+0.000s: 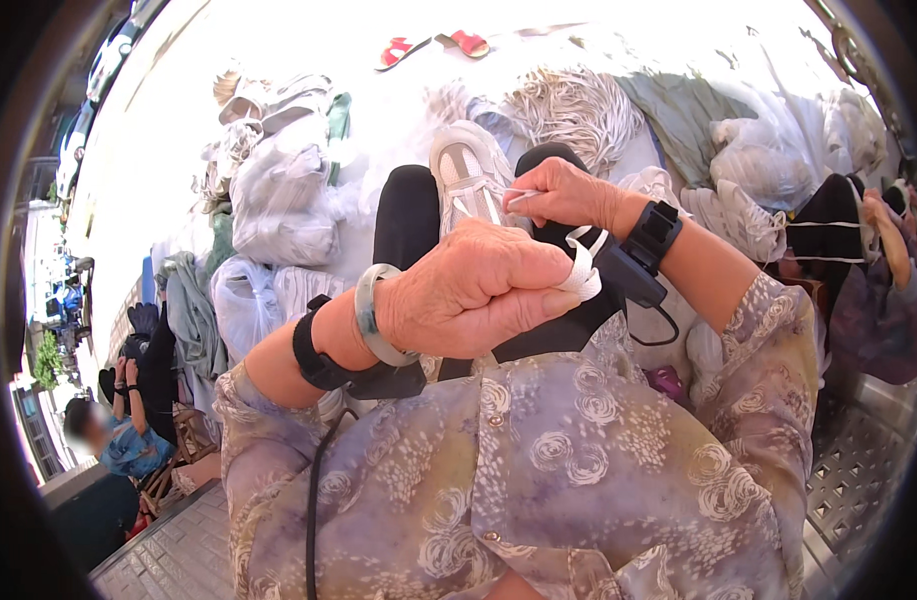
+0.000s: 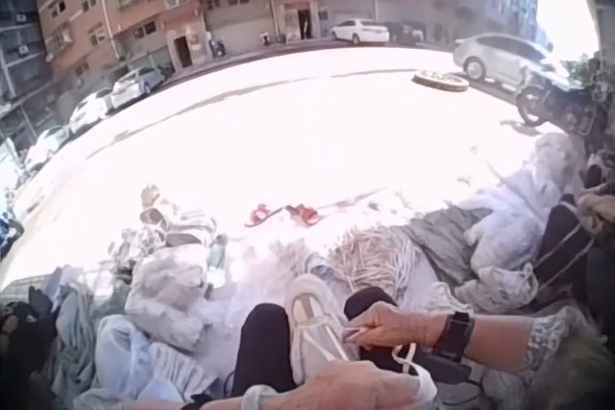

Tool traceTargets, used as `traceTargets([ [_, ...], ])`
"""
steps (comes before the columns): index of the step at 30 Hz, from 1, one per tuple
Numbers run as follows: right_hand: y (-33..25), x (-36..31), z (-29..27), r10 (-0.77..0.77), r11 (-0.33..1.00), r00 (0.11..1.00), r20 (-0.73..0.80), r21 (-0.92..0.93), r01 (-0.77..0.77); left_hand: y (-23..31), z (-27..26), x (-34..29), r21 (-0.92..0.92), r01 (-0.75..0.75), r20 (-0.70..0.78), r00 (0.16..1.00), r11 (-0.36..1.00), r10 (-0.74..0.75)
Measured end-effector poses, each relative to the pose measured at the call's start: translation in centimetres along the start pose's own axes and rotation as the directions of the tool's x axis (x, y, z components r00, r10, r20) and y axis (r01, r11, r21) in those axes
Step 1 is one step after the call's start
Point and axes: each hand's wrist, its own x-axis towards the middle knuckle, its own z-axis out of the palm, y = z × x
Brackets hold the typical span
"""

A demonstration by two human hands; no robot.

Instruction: The recorder is threading and tying laces onto multiple white shoes while sitting on the ground.

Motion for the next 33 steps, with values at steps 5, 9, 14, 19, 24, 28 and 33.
traceTargets([
  [5, -1.6, -1.1, 4.6, -0.254, 0.865, 0.963, -0.088, -0.466, 0.186, -0.6, 1.1, 0.0, -0.086, -0.138, 0.009, 0.990, 0.987, 0.139],
  [9, -2.9, 0.5, 5.8, -0.233, 0.878, 0.968, -0.090, -0.448, 0.170, -0.7, 0.8, -0.8, -0.114, 0.021, 0.190, 0.982, 0.993, 0.001],
  [14, -1.9, -2.5, 2.6, -0.237, 0.889, 0.969, -0.063, -0.417, 0.190, 1.0, -2.1, -4.9, -0.033, -0.015, 0.068, 0.998, 0.999, 0.018],
  [19, -0.1, -10.3, -4.5, 0.179, 0.906, 0.930, -0.320, -0.314, -0.283, 0.5, -6.4, -13.3, -0.011, 0.446, -0.167, 0.882, 0.895, -0.441],
  [24, 1.4, -12.3, -6.2, 0.183, 0.819, 0.870, -0.457, -0.419, -0.393, -5.9, -8.6, -25.2, -0.403, 0.743, -0.508, 0.304, 0.534, -0.806],
  [28, 1.3, -10.1, -3.9, -0.025, 0.563, 0.927, -0.373, -0.772, -0.295, -7.9, -7.9, -25.7, 0.348, 0.928, -0.795, 0.219, -0.130, -0.565],
  [33, 0.4, -3.2, 0.9, -0.353, 0.567, 0.887, -0.297, -0.822, -0.049, -9.2, -5.3, -15.9, 0.626, 0.632, -0.604, 0.763, 0.457, -0.229],
])
